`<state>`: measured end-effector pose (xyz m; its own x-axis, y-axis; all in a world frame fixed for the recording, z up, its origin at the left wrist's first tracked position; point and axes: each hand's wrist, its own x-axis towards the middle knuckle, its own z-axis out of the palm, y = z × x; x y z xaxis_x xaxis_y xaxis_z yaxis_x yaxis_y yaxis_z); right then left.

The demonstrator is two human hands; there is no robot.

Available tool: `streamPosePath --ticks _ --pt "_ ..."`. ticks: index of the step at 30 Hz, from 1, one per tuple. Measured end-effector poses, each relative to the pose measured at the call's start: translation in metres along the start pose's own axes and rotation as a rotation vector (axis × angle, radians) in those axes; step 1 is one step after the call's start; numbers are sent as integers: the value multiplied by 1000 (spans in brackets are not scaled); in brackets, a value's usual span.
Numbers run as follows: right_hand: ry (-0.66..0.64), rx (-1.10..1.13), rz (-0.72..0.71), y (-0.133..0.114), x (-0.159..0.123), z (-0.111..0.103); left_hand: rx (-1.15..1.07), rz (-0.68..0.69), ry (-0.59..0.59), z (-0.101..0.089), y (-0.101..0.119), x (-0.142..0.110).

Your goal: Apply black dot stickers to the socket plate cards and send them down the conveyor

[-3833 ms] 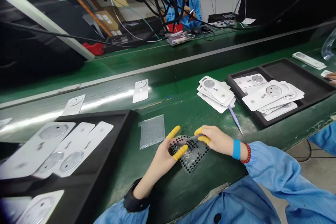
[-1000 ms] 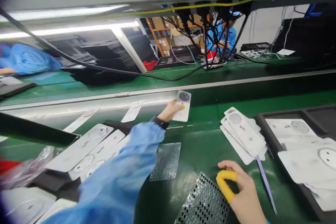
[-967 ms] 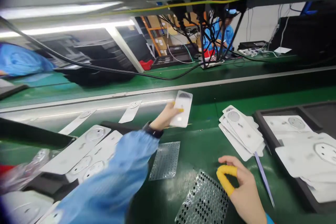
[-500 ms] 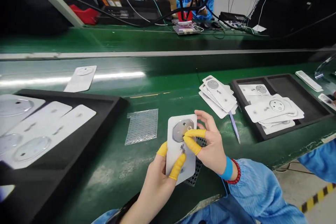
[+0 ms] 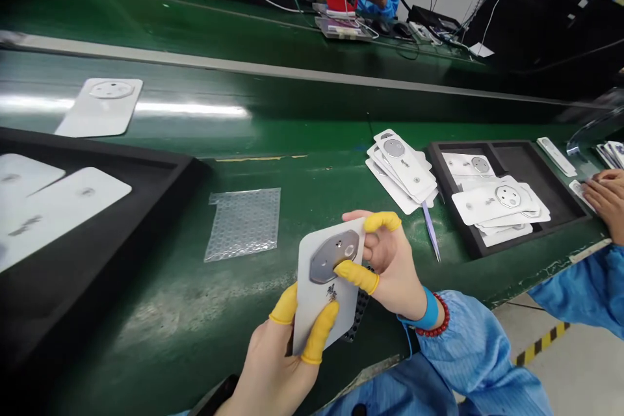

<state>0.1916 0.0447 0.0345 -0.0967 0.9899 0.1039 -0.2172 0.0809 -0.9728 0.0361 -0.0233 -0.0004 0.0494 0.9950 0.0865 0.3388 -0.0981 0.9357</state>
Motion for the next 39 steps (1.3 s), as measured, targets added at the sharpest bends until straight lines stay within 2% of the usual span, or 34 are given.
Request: streamPosePath --ticks 5,12,15,21,28,30,31,33,35,37,39 --pt "-95 66 160 -6 5 -6 -76 -85 -98 -4 -2 -2" --pt "-121 95 242 -12 5 -5 -23 -164 -99 -5 -7 -5" --pt "-117 119 250 -11 4 -6 -47 -176 -90 -3 -3 -2" --pt "-108 130 292 -6 4 -8 -252 -169 -106 -1 8 7" --pt "-91 38 215 10 8 -8 -263 -265 -94 -3 4 12" --pt "-95 -98 109 16 10 -17 -282 -251 -18 -12 2 22" --pt "-86 -231 52 20 9 -23 -261 -221 63 -19 1 29" --pt "-63 -594 -17 29 7 -36 -146 -137 273 -34 -1 44" --pt "-66 -942 -19 39 2 -45 -14 -148 391 -47 -6 59" --pt "-99 -1134 -49 48 -2 -50 40 -283 336 -55 -13 69" --pt "-148 -1141 -113 52 -4 -52 22 -395 218 -56 -20 75"
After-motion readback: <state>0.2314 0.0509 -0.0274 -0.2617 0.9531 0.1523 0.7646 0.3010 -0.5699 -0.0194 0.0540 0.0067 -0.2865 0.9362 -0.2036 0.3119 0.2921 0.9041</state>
